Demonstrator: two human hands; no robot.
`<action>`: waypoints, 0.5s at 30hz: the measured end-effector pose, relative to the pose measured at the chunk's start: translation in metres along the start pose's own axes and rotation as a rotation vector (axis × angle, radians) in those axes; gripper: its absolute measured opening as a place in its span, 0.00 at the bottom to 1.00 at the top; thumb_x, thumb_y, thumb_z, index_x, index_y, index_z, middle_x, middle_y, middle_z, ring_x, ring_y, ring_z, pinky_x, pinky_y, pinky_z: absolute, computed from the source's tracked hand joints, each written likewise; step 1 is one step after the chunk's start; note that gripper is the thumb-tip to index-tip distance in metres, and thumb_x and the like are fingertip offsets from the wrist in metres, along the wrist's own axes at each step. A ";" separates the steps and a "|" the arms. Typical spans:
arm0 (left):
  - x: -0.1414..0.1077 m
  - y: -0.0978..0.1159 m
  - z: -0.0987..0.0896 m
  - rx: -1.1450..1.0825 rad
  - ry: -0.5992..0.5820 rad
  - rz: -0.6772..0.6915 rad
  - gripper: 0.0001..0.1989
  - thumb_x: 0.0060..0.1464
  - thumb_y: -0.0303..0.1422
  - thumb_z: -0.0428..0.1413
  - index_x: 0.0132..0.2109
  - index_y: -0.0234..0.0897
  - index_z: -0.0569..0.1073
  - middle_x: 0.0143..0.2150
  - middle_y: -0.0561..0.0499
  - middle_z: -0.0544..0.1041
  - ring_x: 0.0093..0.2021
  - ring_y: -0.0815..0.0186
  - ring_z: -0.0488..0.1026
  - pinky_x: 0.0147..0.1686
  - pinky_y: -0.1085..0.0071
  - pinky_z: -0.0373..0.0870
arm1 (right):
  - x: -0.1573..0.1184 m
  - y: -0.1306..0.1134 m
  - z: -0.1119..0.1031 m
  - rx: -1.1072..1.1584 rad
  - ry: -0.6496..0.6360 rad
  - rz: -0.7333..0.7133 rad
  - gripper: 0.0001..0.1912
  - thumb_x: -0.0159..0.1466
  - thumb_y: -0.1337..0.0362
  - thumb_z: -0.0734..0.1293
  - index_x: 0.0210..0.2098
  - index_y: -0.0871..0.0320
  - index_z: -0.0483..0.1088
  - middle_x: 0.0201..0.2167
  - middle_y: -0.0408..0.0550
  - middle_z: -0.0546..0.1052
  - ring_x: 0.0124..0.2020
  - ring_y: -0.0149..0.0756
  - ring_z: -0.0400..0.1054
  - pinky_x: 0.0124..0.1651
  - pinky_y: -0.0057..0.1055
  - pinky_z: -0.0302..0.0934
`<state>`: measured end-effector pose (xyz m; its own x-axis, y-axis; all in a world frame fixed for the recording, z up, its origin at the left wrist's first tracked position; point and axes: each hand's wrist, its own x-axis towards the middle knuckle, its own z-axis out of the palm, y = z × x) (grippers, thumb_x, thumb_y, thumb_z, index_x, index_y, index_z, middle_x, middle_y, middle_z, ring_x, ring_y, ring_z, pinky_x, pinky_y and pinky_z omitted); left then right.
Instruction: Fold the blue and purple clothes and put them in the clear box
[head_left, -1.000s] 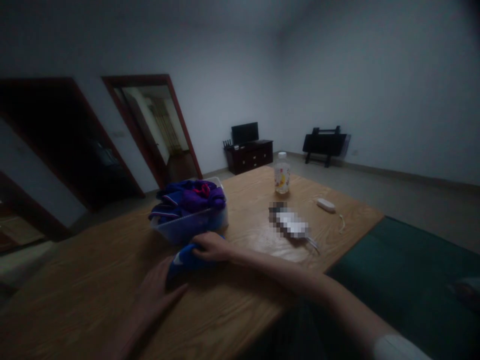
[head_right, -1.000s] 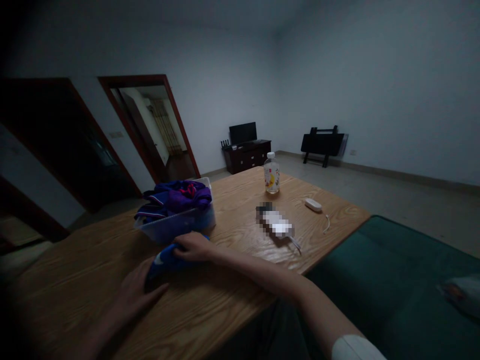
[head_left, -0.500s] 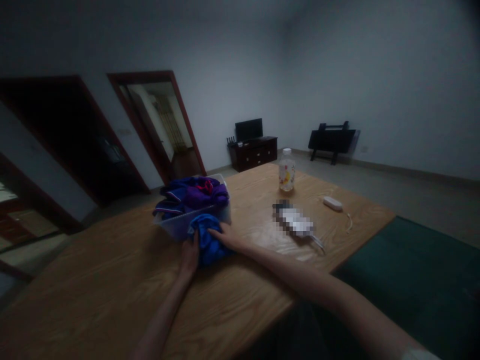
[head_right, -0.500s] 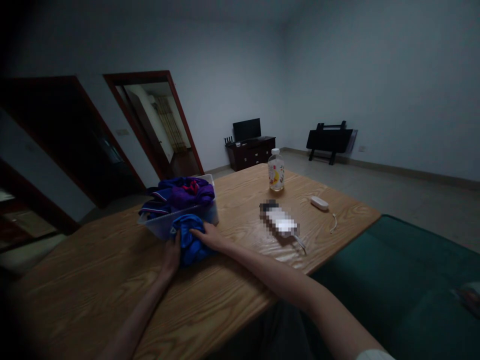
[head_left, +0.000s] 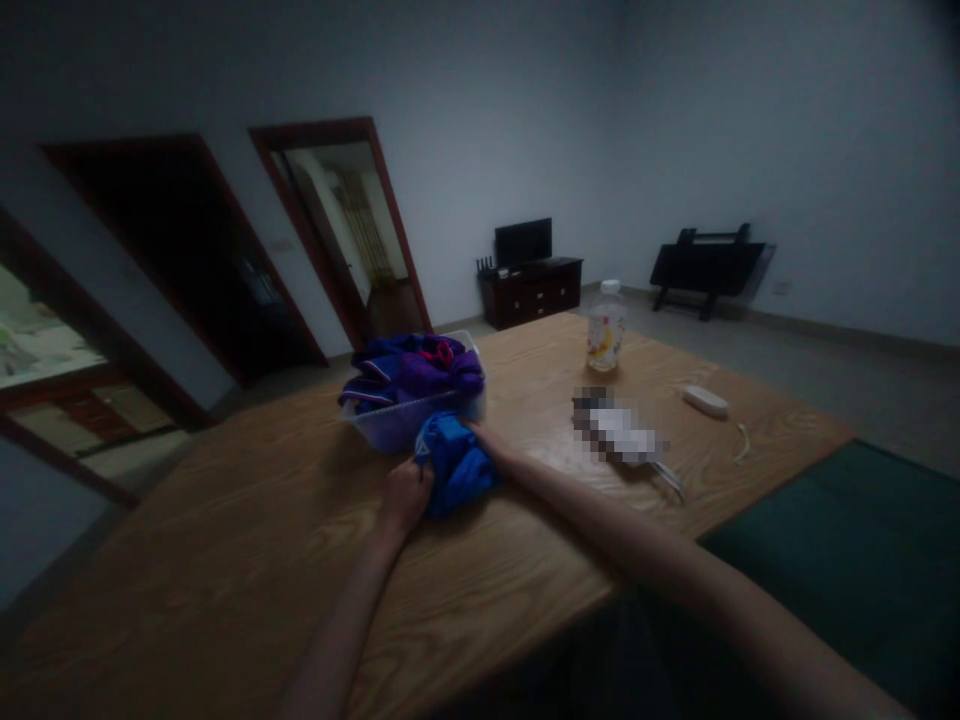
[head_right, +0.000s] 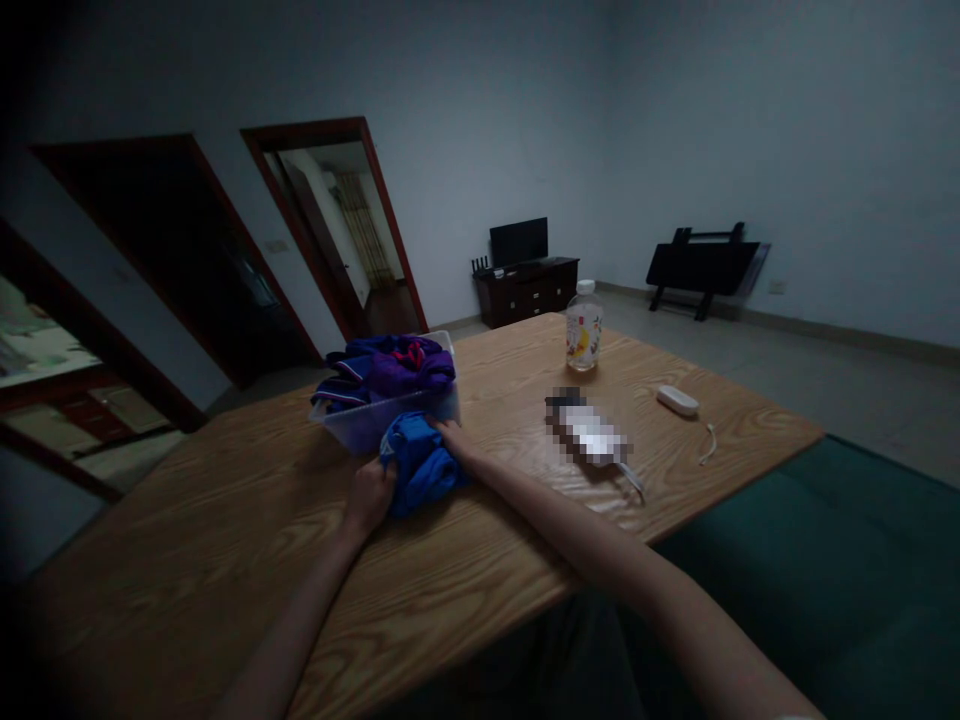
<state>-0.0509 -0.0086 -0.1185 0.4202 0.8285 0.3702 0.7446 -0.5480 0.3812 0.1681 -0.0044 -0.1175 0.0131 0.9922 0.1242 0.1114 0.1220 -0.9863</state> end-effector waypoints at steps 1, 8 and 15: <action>0.000 0.002 -0.002 0.028 0.001 0.019 0.28 0.69 0.44 0.37 0.36 0.35 0.76 0.35 0.41 0.80 0.35 0.60 0.77 0.37 0.69 0.67 | -0.001 -0.002 0.001 0.012 0.004 0.015 0.24 0.73 0.50 0.56 0.59 0.54 0.71 0.54 0.50 0.77 0.59 0.46 0.68 0.67 0.49 0.59; 0.003 -0.013 -0.001 -0.026 -0.026 -0.079 0.31 0.69 0.45 0.38 0.29 0.35 0.76 0.31 0.39 0.80 0.33 0.58 0.78 0.34 0.68 0.64 | -0.022 -0.017 0.011 -0.119 -0.087 -0.206 0.41 0.66 0.43 0.67 0.71 0.54 0.53 0.69 0.53 0.62 0.69 0.47 0.57 0.73 0.47 0.48; 0.007 -0.017 -0.003 -0.115 0.043 -0.186 0.25 0.69 0.49 0.42 0.51 0.34 0.74 0.41 0.40 0.81 0.40 0.53 0.80 0.39 0.65 0.70 | -0.010 -0.001 0.006 -0.135 -0.049 -0.075 0.27 0.66 0.45 0.66 0.57 0.55 0.71 0.54 0.53 0.76 0.55 0.50 0.71 0.61 0.46 0.65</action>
<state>-0.0618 0.0056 -0.1202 0.2567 0.9123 0.3190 0.7421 -0.3976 0.5397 0.1621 -0.0147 -0.1181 -0.0484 0.9809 0.1887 0.2433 0.1948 -0.9502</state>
